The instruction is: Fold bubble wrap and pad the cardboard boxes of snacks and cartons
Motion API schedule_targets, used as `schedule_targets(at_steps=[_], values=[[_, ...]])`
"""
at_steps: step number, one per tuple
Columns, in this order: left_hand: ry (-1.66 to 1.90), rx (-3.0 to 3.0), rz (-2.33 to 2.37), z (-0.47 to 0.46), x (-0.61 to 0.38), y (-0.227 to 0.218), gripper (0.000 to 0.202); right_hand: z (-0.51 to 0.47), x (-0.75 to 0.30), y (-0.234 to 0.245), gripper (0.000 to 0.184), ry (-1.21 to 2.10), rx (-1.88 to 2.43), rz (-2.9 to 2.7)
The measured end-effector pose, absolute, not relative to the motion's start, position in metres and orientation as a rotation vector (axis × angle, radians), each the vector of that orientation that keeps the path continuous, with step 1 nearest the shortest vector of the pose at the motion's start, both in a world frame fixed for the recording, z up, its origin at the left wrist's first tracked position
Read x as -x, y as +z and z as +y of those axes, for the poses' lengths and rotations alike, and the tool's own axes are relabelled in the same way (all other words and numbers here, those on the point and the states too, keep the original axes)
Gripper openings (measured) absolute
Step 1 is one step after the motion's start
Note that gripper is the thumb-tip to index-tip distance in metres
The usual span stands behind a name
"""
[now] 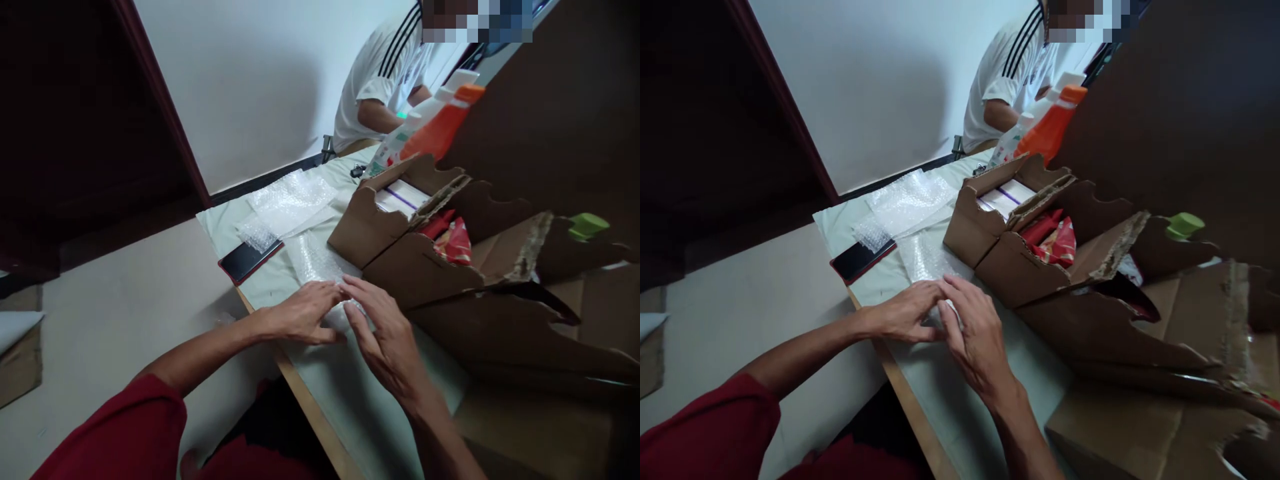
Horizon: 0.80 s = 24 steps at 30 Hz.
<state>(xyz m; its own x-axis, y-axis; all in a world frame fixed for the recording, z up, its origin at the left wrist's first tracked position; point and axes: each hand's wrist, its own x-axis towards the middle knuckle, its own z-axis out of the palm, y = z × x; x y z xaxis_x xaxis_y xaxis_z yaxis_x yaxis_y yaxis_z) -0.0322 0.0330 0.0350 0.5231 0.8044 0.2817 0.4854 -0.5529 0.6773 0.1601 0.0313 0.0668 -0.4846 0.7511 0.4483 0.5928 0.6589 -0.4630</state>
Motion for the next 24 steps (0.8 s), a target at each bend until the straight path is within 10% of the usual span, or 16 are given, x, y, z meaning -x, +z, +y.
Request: schedule_targets(at_steps=[10, 24], values=[[0.557, -2.023, 2.070, 0.128, 0.165, 0.052, 0.043, 0.047, -0.112, 0.009, 0.031, 0.254, 1.374, -2.564], [0.430, -2.009, 2.200, 0.166, 0.164, 0.072, 0.043, 0.073, -0.094, 0.029, 0.031, 0.505, 1.315, -2.254]])
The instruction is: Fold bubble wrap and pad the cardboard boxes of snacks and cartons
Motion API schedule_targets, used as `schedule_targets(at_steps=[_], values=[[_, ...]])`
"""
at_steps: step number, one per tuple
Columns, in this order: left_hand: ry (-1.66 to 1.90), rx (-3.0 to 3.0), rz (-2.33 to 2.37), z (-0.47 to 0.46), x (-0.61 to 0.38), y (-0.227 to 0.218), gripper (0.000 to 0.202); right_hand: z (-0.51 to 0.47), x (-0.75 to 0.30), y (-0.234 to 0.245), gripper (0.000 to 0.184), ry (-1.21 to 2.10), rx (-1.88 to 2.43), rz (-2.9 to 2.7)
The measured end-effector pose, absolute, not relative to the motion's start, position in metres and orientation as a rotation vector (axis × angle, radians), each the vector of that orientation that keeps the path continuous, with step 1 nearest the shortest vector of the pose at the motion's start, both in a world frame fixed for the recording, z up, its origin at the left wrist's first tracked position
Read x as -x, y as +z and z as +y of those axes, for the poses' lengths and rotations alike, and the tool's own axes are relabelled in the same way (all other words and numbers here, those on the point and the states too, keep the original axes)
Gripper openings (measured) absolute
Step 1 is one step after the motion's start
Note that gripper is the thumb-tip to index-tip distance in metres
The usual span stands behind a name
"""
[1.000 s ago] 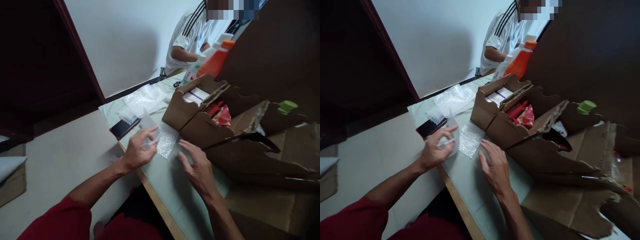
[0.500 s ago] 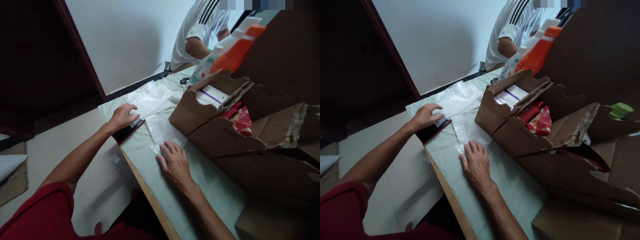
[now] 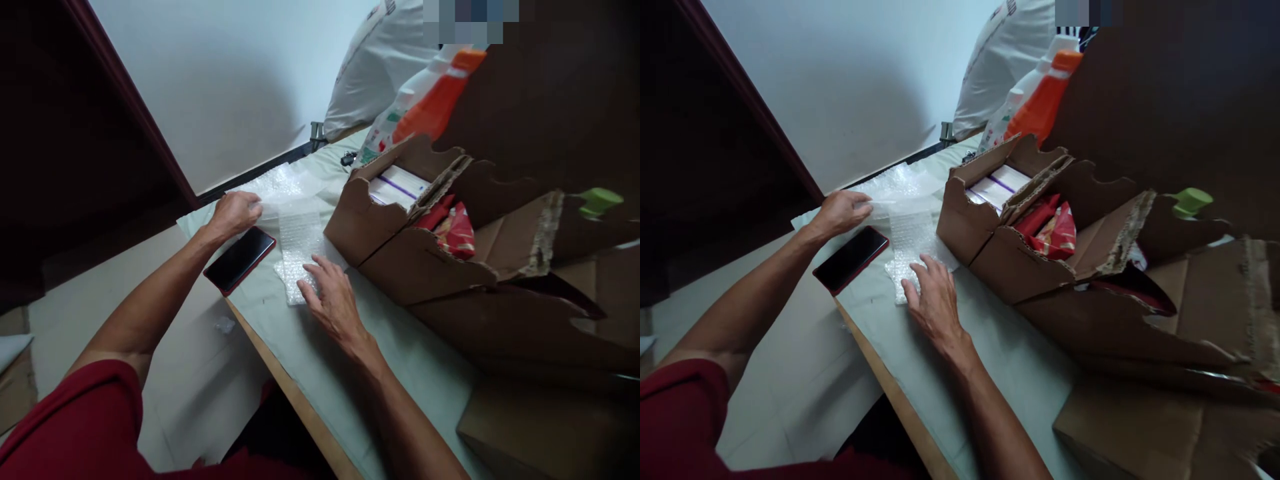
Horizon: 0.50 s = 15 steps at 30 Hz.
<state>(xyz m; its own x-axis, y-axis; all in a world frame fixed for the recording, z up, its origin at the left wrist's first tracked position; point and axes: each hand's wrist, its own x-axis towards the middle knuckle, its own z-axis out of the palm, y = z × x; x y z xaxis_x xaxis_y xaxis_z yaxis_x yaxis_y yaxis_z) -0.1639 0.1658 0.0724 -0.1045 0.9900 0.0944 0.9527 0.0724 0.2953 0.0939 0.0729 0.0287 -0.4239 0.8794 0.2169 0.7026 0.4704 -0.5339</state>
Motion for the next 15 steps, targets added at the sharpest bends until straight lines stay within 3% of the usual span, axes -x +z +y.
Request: schedule_targets(at_steps=[4, 9, 15], values=[[0.343, -2.046, 2.155, 0.160, 0.163, 0.083, 0.036, 0.062, -0.103, 0.024, 0.029, 0.648, 1.258, -2.177], [0.271, -1.966, 2.168, 0.179, 0.166, 0.097, 0.025, 0.063, -0.097, 0.025, 0.033, 0.500, 1.463, -2.434], [0.252, -1.858, 2.196, 0.201, 0.174, 0.127, 0.012, 0.069, -0.095, 0.032, 0.019, 0.501, 1.442, -2.513]])
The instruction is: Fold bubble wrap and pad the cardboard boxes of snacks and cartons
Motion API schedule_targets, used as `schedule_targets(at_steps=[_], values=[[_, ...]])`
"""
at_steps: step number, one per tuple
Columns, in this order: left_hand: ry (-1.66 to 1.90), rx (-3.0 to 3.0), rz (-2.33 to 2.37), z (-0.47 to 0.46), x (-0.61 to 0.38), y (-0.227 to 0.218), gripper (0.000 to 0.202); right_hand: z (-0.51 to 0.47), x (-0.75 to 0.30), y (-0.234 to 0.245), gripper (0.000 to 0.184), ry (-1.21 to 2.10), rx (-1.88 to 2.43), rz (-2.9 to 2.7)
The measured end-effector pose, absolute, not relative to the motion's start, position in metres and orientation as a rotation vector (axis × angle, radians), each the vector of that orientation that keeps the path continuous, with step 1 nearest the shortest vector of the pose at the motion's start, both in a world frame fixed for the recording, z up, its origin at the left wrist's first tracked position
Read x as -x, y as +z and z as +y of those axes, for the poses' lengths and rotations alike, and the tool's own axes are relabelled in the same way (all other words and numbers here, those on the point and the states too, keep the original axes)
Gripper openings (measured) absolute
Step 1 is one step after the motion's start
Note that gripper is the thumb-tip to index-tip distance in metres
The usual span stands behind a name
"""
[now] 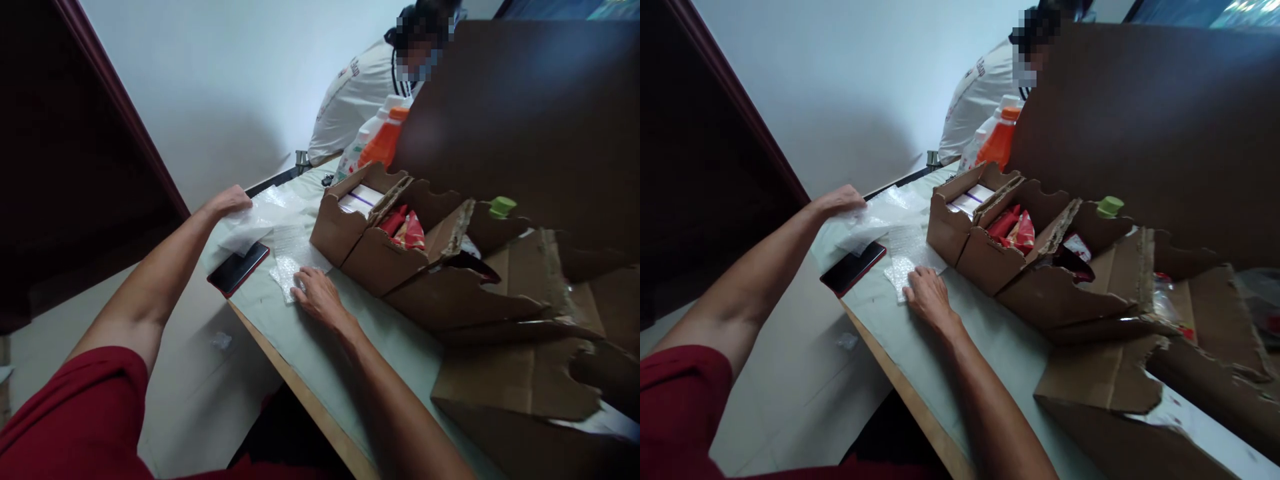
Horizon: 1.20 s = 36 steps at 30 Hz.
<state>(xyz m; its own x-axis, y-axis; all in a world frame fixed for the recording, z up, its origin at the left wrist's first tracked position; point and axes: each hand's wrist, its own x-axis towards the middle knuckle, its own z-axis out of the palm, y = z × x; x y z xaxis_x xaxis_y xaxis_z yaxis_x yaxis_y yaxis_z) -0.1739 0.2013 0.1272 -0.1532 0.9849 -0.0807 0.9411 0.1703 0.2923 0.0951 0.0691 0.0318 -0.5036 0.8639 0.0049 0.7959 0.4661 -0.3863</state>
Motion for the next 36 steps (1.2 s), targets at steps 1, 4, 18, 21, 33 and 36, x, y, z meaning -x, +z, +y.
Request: schedule_targets(at_steps=[1, 4, 18, 21, 33, 36], values=[[0.256, -1.857, 2.201, 0.203, 0.174, 0.133, 0.011, 0.070, -0.095, 0.032, 0.017, 0.513, 1.440, -2.507], [0.293, -1.888, 2.233, 0.201, 0.173, 0.151, 0.013, 0.074, -0.096, 0.032, 0.014, 0.581, 1.433, -2.453], [0.956, -2.135, 1.317, -0.072, 0.029, 0.073, 0.033, 0.014, -0.126, 0.045, 0.051, 1.484, 1.146, -1.315], [1.118, -2.049, 1.311, -0.108, 0.028, 0.057, 0.030, -0.024, -0.189, 0.048, 0.038, 1.557, 1.227, -1.393], [0.685, -2.564, 1.067, -0.095, -0.019, 0.000, 0.022, -0.232, -0.392, 0.051, 0.031, 0.328, 2.303, -1.404], [0.771, -2.540, 1.040, -0.088, -0.030, 0.007, 0.024, -0.265, -0.418, 0.053, 0.036, 0.121, 2.295, -1.198]])
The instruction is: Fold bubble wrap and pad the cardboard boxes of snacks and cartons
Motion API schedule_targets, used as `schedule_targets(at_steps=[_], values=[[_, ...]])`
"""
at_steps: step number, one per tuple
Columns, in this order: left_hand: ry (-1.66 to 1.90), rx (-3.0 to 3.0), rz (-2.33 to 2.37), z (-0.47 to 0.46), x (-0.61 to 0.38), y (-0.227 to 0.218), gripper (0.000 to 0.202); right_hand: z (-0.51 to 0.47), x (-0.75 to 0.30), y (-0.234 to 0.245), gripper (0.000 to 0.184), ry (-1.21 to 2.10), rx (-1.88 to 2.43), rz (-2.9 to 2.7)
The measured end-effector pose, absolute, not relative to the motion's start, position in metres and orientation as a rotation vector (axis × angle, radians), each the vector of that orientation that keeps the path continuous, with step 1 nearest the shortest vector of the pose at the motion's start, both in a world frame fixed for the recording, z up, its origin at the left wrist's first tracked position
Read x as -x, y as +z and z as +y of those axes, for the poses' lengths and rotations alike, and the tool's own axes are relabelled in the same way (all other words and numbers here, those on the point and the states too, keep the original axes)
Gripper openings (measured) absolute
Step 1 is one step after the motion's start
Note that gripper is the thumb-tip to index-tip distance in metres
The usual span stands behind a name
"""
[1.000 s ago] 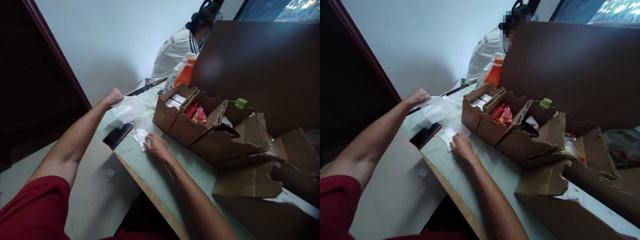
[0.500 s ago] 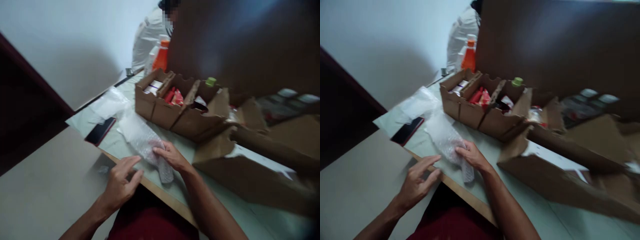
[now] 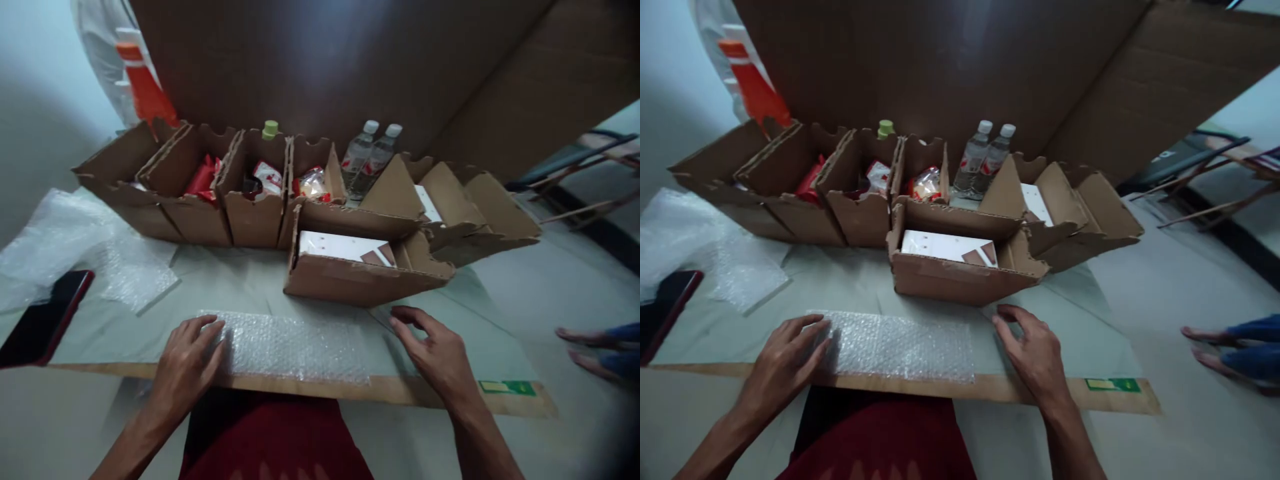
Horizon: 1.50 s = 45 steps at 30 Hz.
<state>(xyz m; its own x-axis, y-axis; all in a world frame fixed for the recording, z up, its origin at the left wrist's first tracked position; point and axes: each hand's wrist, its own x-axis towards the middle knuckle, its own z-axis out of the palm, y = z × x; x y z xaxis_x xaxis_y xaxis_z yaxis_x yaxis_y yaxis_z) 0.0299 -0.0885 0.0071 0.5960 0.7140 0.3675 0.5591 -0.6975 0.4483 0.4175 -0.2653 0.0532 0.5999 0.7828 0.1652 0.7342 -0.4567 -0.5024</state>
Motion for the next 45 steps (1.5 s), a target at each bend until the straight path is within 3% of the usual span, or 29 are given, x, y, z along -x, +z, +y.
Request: schedule_targets(at_steps=[4, 7, 14, 20, 22, 25, 29, 32, 36, 40, 43, 45], values=[[0.790, -2.346, 0.954, -0.074, -0.089, 0.021, 0.045, -0.262, -0.446, 0.052, 0.051, 0.306, 2.193, -1.108], [0.791, -2.196, 0.849, -0.067, -0.143, 0.027, 0.062, -0.240, -0.450, 0.047, 0.046, 0.430, 2.132, -1.141], [0.818, -1.956, 1.137, -0.068, -0.156, 0.029, 0.035, -0.198, -0.421, 0.033, 0.032, 0.441, 1.919, -1.274], [0.924, -2.083, 1.178, -0.068, -0.114, 0.036, 0.059, -0.225, -0.422, 0.028, 0.033, 0.136, 1.898, -1.226], [0.972, -2.248, 1.130, -0.078, -0.098, 0.037, 0.051, -0.239, -0.406, 0.030, 0.024, -0.021, 1.875, -1.270], [0.780, -2.560, 0.868, -0.096, -0.085, 0.032, 0.033, -0.238, -0.357, 0.029, 0.024, -0.007, 1.734, -1.595], [0.467, -2.752, 0.668, -0.105, -0.083, 0.010, 0.023, -0.224, -0.308, 0.009, 0.027, 0.243, 1.533, -2.125], [0.443, -2.746, 0.631, -0.100, -0.082, -0.001, 0.025, -0.251, -0.335, -0.007, 0.028, 0.124, 1.673, -2.143], [0.558, -2.665, 0.580, -0.092, -0.070, 0.004, 0.024, -0.309, -0.407, -0.001, 0.025, -0.296, 2.105, -1.817], [0.632, -2.729, 0.969, -0.078, -0.043, 0.014, 0.031, -0.304, -0.420, 0.009, 0.030, -0.291, 2.085, -1.799], [0.462, -2.723, 1.339, -0.070, -0.026, 0.011, 0.044, -0.267, -0.399, 0.004, 0.035, -0.140, 2.037, -1.945], [0.375, -2.663, 1.442, -0.069, -0.023, 0.006, 0.038, -0.250, -0.387, -0.001, 0.032, -0.087, 2.050, -1.971]])
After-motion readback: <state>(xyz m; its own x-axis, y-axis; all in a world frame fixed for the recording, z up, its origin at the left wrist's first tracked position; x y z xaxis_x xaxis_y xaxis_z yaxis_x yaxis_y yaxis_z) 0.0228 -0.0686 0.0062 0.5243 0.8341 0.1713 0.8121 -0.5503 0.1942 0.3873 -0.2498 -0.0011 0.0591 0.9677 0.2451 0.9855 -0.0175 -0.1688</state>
